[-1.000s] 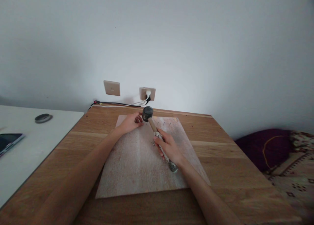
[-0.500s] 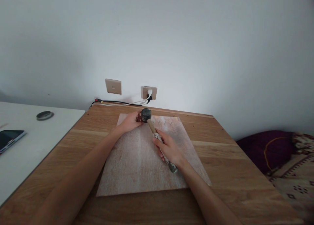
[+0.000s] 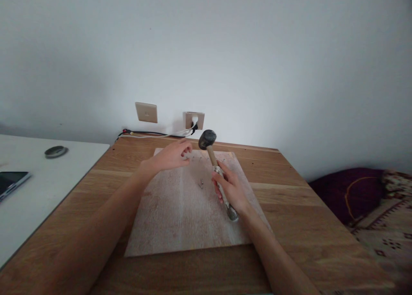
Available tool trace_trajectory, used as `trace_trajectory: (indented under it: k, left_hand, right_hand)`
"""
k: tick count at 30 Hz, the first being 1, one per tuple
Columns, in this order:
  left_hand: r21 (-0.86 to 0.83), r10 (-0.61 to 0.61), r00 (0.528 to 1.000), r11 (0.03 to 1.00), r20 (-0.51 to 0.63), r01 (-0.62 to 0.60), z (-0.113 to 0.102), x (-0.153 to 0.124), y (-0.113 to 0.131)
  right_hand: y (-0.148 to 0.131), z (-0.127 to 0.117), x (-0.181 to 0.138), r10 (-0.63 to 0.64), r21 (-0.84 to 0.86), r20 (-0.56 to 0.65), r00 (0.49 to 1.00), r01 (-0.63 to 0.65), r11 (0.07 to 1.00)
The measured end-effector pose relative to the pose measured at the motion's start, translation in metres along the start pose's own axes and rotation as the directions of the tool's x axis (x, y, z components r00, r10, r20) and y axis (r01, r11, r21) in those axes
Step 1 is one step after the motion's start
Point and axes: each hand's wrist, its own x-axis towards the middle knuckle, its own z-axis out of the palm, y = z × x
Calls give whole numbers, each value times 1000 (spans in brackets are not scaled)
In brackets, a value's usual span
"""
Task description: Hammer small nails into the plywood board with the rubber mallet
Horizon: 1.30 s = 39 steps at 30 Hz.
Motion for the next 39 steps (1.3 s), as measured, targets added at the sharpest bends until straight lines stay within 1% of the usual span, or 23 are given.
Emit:
trace_trajectory:
  k: [2,3,5,7,11,15,18,20,22,23,25,27,29,32,36,39]
  left_hand:
    - [26,122,985,992,121,-126,4,0,19]
    - [36,168,972,984,161,-176,8,-1,29]
    - [63,231,950,966,208,-249,20,-4,45]
    - [89,275,934,949,230,-301,32,-7,55]
    - [102,316,912,931,261,-351,45,-11,62]
    - [99,270,917,945,294,-311,44,-9,61]
    - [7,221,932,973,289,-233,33,-3,48]
    - [-83,159,953,986,259,-142,20,0,28]
    - [-137,29,986,991,164,-6,7,1,2]
    - [-160,-36,993,986,112,54,2,0,-12]
    - [-204,-114,992,972,46,121,-3,-3,-35]
    - [-230,-150,988,961,26,152,-1,-8,-50]
    - [-236,-171,985,956,22,172,4,-10,-56]
    - [-231,-183,983,956,5,179,11,-11,-56]
    - [-251,-178,984,953,-9,170,13,-10,-58]
    - [-257,-164,986,953,12,161,13,-11,-60]
  right_hand:
    - [-2,-6,1,-6,35,-71,997,9,999]
    - [-2,-8,2,2,52,-102,995,4,999]
    - [0,-12,4,31,84,-143,989,-19,996]
    - [2,-15,6,64,108,-156,986,-47,993]
    - [5,-17,9,96,139,-153,984,-74,988]
    - [4,-15,8,90,156,-141,986,-68,985]
    - [2,-14,6,75,155,-120,990,-56,986]
    - [2,-13,5,72,160,-111,991,-54,986]
    - [3,-11,5,75,175,-115,991,-54,983]
    - [3,-10,5,78,183,-117,990,-56,982]
    - [4,-8,5,84,188,-112,990,-62,980]
    - [4,-6,5,88,184,-98,991,-69,981]
    - [4,-4,4,96,181,-95,991,-77,980]
    - [3,-2,3,109,183,-107,988,-88,979]
    - [2,-2,3,117,176,-99,988,-98,979]
    - [3,-2,4,112,171,-87,990,-96,981]
